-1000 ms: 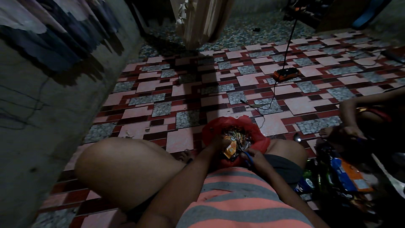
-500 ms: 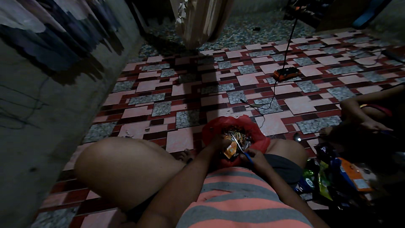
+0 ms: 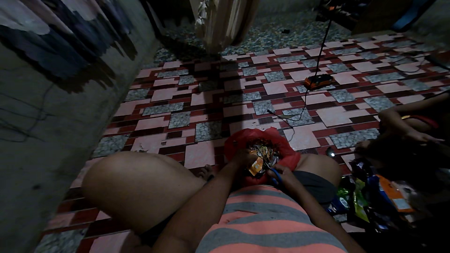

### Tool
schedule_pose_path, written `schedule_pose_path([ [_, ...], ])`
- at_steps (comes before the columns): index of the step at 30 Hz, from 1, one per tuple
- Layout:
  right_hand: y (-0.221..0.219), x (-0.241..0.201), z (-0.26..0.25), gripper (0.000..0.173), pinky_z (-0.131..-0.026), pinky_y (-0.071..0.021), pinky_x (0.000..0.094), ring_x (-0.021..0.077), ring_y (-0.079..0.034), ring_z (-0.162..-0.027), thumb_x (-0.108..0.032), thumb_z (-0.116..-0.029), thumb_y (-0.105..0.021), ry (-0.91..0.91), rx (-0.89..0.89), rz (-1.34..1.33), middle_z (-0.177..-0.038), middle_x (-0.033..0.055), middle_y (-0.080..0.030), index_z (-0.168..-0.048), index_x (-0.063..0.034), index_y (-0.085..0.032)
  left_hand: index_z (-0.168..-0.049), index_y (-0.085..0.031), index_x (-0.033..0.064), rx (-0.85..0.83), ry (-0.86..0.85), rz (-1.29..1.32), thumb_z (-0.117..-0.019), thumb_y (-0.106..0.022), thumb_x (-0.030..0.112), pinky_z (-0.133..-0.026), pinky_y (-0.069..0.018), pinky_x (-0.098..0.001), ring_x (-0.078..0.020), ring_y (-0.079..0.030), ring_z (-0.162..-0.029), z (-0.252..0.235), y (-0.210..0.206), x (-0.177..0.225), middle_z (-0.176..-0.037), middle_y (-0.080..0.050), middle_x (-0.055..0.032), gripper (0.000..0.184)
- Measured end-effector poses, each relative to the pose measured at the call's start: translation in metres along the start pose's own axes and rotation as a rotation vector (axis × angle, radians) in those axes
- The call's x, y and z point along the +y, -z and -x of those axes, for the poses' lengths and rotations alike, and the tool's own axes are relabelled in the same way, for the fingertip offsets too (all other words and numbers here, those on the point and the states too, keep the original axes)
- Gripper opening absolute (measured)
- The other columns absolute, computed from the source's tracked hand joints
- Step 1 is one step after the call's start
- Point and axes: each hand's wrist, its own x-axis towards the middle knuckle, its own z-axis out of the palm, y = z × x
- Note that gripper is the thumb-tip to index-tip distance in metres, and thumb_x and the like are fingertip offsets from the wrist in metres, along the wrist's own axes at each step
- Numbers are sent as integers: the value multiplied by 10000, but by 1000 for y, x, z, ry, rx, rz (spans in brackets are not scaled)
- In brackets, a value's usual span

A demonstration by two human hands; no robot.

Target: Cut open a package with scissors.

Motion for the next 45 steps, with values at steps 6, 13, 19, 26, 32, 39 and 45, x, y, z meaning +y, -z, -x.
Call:
schedule_pose_path([
  [6, 0, 4, 0, 290, -569, -488, 206, 27, -554, -600, -299, -945, -684, 30, -1, -22, -752, -36, -614, -1042, -27, -656, -1149, -662, -63, 11, -24, 0, -998, -655, 252, -921, -519, -432, -239, -647, -971, -4, 0, -5, -1084, -669, -200, 350],
  [13, 0, 1, 0, 229, -580, -495, 215, 36, -560, -607, -246, -953, -683, 28, -6, -23, -747, -33, -611, -1023, -29, -652, -1128, -673, -55, 16, -45, -17, -989, -662, 254, -906, -520, -435, -232, -648, -950, -2, -1, -3, -1060, -676, -190, 339],
  [19, -2, 4, 1, 165, -545, -482, 209, 28, -533, -553, -156, -924, -720, 72, 47, 6, -688, -39, -593, -988, -18, -656, -1153, -656, -56, -3, -34, 0, -997, -652, 229, -882, -526, -403, -203, -640, -913, -1, 0, -2, -1046, -667, -176, 325],
  [26, -1, 0, 2, 246, -589, -493, 220, 45, -557, -623, -230, -985, -650, 10, 22, -12, -780, -8, -614, -1072, 1, -643, -1162, -650, -52, 6, 2, 21, -1014, -632, 240, -885, -520, -407, -208, -630, -924, 1, 1, 2, -1060, -657, -176, 327],
  [32, -2, -1, 2, 255, -609, -511, 229, 50, -574, -639, -243, -976, -655, 1, -8, 11, -780, -14, -612, -1064, -4, -645, -1153, -665, -46, 28, -13, 68, -996, -656, 213, -888, -527, -396, -194, -641, -927, 2, 0, 1, -1058, -671, -167, 303],
  [39, 2, -2, 6, 210, -583, -504, 214, 36, -569, -610, -214, -966, -664, 20, 7, 8, -753, -28, -616, -1039, -18, -652, -1169, -657, -46, 1, -41, 31, -996, -664, 239, -891, -531, -395, -197, -645, -929, -3, -3, 0, -1060, -670, -169, 334],
  [45, -1, 0, 4, 265, -666, -539, 271, 65, -597, -688, -220, -937, -710, 57, 21, 122, -841, 23, -659, -1076, 3, -685, -1334, -589, -59, -5, -18, -179, -1045, -590, 277, -1053, -467, -503, -344, -618, -1173, 8, 6, 3, -1269, -630, -263, 443],
])
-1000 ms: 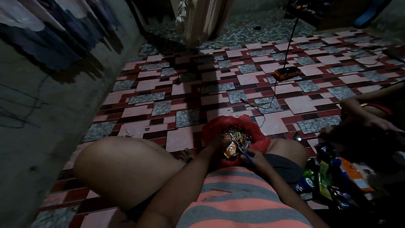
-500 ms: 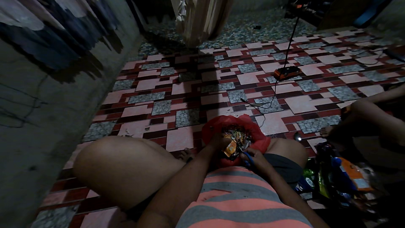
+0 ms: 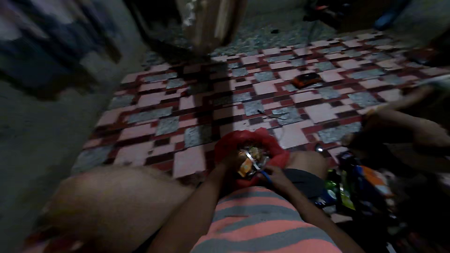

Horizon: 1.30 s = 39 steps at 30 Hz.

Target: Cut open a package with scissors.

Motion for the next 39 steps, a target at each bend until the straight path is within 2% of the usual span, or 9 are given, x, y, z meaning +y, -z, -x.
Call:
schedule_pose_path([
  [5, -4, 7, -3, 300, -737, -536, 293, 98, -611, -759, -220, -933, -737, 25, 115, -53, -894, 87, -671, -1075, 39, -690, -1337, -575, -92, 53, -9, 77, -1071, -542, 209, -1079, -440, -478, -325, -596, -1213, -7, -3, 0, -1310, -614, -270, 403],
  [10, -5, 6, -6, 315, -729, -517, 312, 122, -584, -746, -229, -949, -729, 12, 77, -38, -872, 104, -651, -1092, 46, -672, -1203, -640, -64, 148, -14, 238, -999, -658, 187, -866, -547, -434, -219, -654, -910, -18, -11, -31, -1041, -682, -181, 324],
  [15, -9, 18, -14, 342, -723, -523, 327, 123, -599, -747, -294, -944, -738, 18, 67, -67, -872, 92, -664, -1065, 21, -682, -1114, -686, -42, 159, 42, 204, -946, -730, 201, -827, -548, -470, -235, -662, -853, -14, -11, -26, -957, -696, -164, 299],
  [19, -11, 18, -17, 369, -685, -526, 324, 121, -598, -710, -331, -954, -722, -17, 46, -93, -856, 83, -655, -1082, 13, -679, -1105, -696, -23, 122, 7, 207, -959, -716, 226, -770, -560, -410, -182, -658, -788, -14, -12, -31, -901, -698, -121, 289],
  [25, -13, 16, -15, 305, -661, -508, 289, 93, -571, -677, -258, -938, -741, 51, 91, -96, -809, 65, -641, -1044, 22, -681, -1153, -686, -19, 139, 58, 271, -964, -713, 200, -797, -562, -417, -192, -668, -832, -13, -13, -29, -958, -705, -136, 290],
  [31, -9, 4, -10, 322, -660, -537, 272, 92, -594, -681, -252, -972, -703, -8, 91, -82, -841, 74, -642, -1117, 32, -658, -1264, -643, -11, 128, 63, 172, -1000, -670, 243, -908, -533, -468, -249, -665, -973, -9, -7, -20, -1091, -692, -181, 367],
  [34, -7, -4, -7, 366, -633, -484, 246, 74, -567, -707, -284, -1013, -647, -112, 41, -163, -949, 76, -658, -1228, 12, -629, -1311, -600, -50, 156, 18, 100, -1014, -645, 243, -959, -513, -459, -268, -647, -1039, 1, 0, -5, -1157, -667, -214, 419],
  [36, -6, -3, -7, 363, -583, -477, 212, 46, -564, -663, -290, -1024, -616, -117, 6, -221, -934, 45, -662, -1245, -2, -612, -1353, -583, -47, 160, 15, 52, -1012, -648, 281, -1040, -479, -490, -317, -631, -1156, 2, 3, -2, -1251, -648, -238, 477],
  [39, -4, 1, -5, 339, -552, -475, 193, 28, -554, -618, -280, -1031, -590, -90, -15, -243, -888, 18, -657, -1228, -5, -610, -1356, -582, -36, 159, 17, 92, -987, -684, 308, -1046, -483, -477, -311, -628, -1170, 1, 1, -3, -1269, -642, -232, 515],
])
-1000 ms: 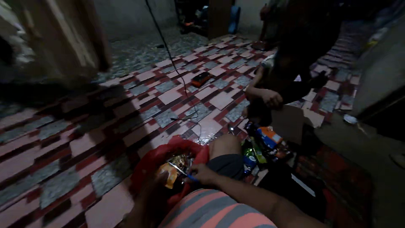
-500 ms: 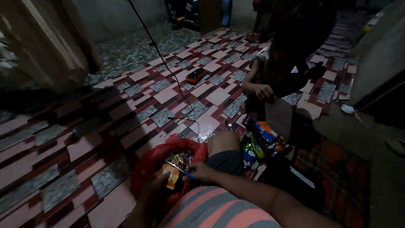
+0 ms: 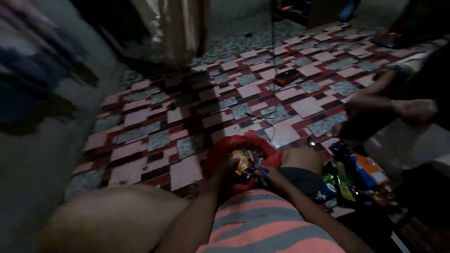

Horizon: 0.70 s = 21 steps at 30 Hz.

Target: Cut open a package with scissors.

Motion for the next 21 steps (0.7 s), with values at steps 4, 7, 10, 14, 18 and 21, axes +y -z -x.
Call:
schedule_pose_path([
  [4, 1, -1, 3, 317, -559, -482, 187, 18, -559, -614, -277, -1008, -580, 49, -7, 42, -838, -13, -651, -1165, -3, -612, -1332, -597, -48, -27, -12, 22, -969, -707, 290, -1056, -474, -472, -315, -622, -1182, -1, -2, 2, -1269, -638, -246, 508],
  [7, 0, -5, 5, 300, -577, -491, 200, 31, -570, -625, -237, -999, -605, 41, 9, 85, -819, -9, -643, -1160, 15, -617, -1318, -602, -62, -35, -21, 12, -963, -717, 285, -1063, -466, -480, -332, -616, -1191, 1, -3, 3, -1273, -633, -258, 509],
  [10, 2, -2, 4, 278, -578, -505, 201, 33, -586, -627, -237, -981, -622, 65, 10, 77, -815, -10, -652, -1124, 1, -633, -1308, -603, -57, -28, -16, 85, -945, -736, 259, -1011, -501, -453, -294, -641, -1114, 1, -6, 3, -1223, -649, -236, 499],
  [14, 3, -1, 4, 292, -603, -520, 220, 48, -600, -653, -253, -977, -639, 62, 24, 98, -831, 4, -657, -1123, 0, -643, -1287, -610, -54, -46, -15, 161, -936, -741, 231, -968, -529, -432, -266, -660, -1051, -2, -10, 0, -1177, -663, -220, 471],
  [18, 4, 1, 3, 281, -602, -518, 221, 47, -591, -642, -269, -968, -650, 61, 22, 92, -803, -7, -641, -1087, -14, -645, -1263, -619, -63, -78, -36, 124, -939, -732, 224, -967, -525, -432, -264, -658, -1044, -6, -10, -2, -1165, -663, -225, 447],
  [21, 4, 3, 3, 229, -602, -514, 229, 45, -579, -624, -234, -947, -685, 86, 43, 83, -758, -18, -633, -1032, -22, -667, -1292, -606, -50, -106, -13, 127, -951, -719, 220, -959, -532, -418, -248, -661, -1037, -8, -8, -2, -1174, -662, -212, 450],
])
